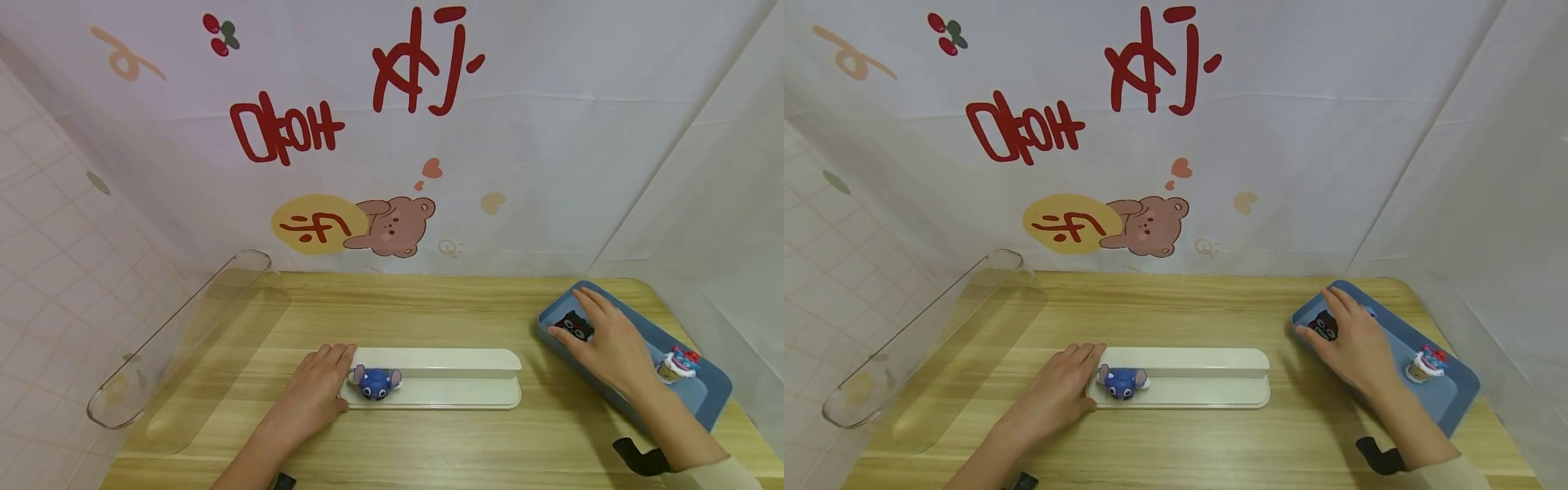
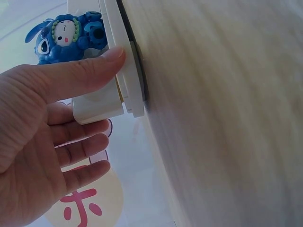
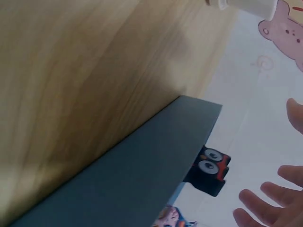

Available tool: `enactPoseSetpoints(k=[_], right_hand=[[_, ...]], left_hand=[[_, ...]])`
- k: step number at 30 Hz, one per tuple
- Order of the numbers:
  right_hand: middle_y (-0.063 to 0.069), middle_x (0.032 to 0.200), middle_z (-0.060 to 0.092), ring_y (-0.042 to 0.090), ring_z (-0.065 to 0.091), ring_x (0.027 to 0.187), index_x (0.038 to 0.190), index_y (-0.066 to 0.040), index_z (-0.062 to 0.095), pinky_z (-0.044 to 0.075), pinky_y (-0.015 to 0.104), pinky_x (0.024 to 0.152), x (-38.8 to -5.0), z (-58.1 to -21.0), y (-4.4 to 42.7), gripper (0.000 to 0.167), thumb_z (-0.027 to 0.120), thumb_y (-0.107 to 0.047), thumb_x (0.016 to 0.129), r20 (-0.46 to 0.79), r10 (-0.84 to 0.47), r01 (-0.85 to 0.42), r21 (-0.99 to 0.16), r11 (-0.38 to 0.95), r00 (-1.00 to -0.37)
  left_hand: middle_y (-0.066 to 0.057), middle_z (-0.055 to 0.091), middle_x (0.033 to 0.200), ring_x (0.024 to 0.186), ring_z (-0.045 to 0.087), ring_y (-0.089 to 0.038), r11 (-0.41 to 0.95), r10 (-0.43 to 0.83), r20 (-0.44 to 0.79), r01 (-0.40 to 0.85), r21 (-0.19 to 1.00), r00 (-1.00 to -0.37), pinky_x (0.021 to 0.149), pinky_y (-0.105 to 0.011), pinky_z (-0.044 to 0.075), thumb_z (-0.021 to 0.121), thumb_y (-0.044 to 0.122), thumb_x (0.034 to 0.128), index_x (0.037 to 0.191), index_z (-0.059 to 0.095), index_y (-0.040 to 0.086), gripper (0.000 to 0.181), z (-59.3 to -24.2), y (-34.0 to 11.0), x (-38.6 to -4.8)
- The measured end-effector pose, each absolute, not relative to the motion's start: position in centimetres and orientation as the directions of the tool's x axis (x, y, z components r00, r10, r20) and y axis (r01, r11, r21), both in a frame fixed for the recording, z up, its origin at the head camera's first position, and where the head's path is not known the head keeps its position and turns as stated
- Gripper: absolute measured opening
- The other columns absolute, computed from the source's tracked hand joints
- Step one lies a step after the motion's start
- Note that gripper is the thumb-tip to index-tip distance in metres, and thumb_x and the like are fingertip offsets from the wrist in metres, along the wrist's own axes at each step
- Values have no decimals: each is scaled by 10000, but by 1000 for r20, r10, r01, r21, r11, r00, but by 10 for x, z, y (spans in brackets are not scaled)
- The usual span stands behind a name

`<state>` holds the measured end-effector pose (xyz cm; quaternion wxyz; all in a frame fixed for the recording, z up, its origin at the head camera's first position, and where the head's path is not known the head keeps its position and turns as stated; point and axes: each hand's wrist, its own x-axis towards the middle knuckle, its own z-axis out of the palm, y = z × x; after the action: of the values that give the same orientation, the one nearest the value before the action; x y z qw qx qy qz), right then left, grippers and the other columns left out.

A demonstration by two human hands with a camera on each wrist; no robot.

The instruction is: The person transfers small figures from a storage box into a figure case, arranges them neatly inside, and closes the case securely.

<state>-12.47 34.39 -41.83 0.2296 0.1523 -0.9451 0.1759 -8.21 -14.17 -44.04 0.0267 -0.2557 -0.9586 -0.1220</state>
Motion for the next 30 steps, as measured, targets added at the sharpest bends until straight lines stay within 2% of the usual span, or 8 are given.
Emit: enactPoseSetpoints(k=[10,19,21,24,28,30], right_hand=[[377,1427,502,640,535,1133,1440,96,532,487,724,758,-124,-426,355,810,845,-398,879,312,-132,-223,-279,934,-941],[376,1387,543,646,520,1180,1377,97,591,495,726,785,-126,-431,360,753,826,-430,893,230,-110,-171,-266,949,-967],[369,1355,571,622,569,1124,1348,93,615,520,686,743,-127,-431,360,716,832,-412,890,237,-114,-176,-261,949,-965],[370,1283,616,537,656,950,1315,91,637,541,576,631,-127,-432,362,660,842,-369,887,232,-119,-180,-264,948,-965],[347,1173,671,382,681,764,1306,87,644,492,440,518,-128,-431,364,564,834,-256,900,197,-122,-176,-288,941,-973],[337,1140,684,348,678,723,1296,83,651,480,420,498,-129,-432,365,511,824,-192,901,198,-127,-182,-292,939,-972]], left_hand=[[-161,618,1341,1202,581,-330,840,486,110,499,215,-867,1029,-521,497,1010,127,640,1437,553,-56,937,-440,-142,-82],[-162,622,1323,1182,581,-327,840,483,107,495,223,-869,1012,-527,501,1009,121,637,1429,554,-56,930,-439,-141,-82],[-165,622,1322,1181,581,-328,840,483,105,493,225,-870,1011,-528,501,1009,119,637,1428,555,-57,929,-439,-142,-82],[-168,621,1327,1184,580,-329,842,481,99,490,225,-871,1013,-529,500,1009,116,639,1429,554,-59,928,-438,-142,-82],[-169,620,1336,1192,580,-332,846,477,90,484,223,-874,1021,-525,499,1008,123,645,1436,551,-61,932,-437,-141,-81],[-168,621,1333,1190,580,-332,847,476,89,483,221,-875,1021,-524,499,1009,124,645,1436,551,-62,932,-437,-141,-81]])
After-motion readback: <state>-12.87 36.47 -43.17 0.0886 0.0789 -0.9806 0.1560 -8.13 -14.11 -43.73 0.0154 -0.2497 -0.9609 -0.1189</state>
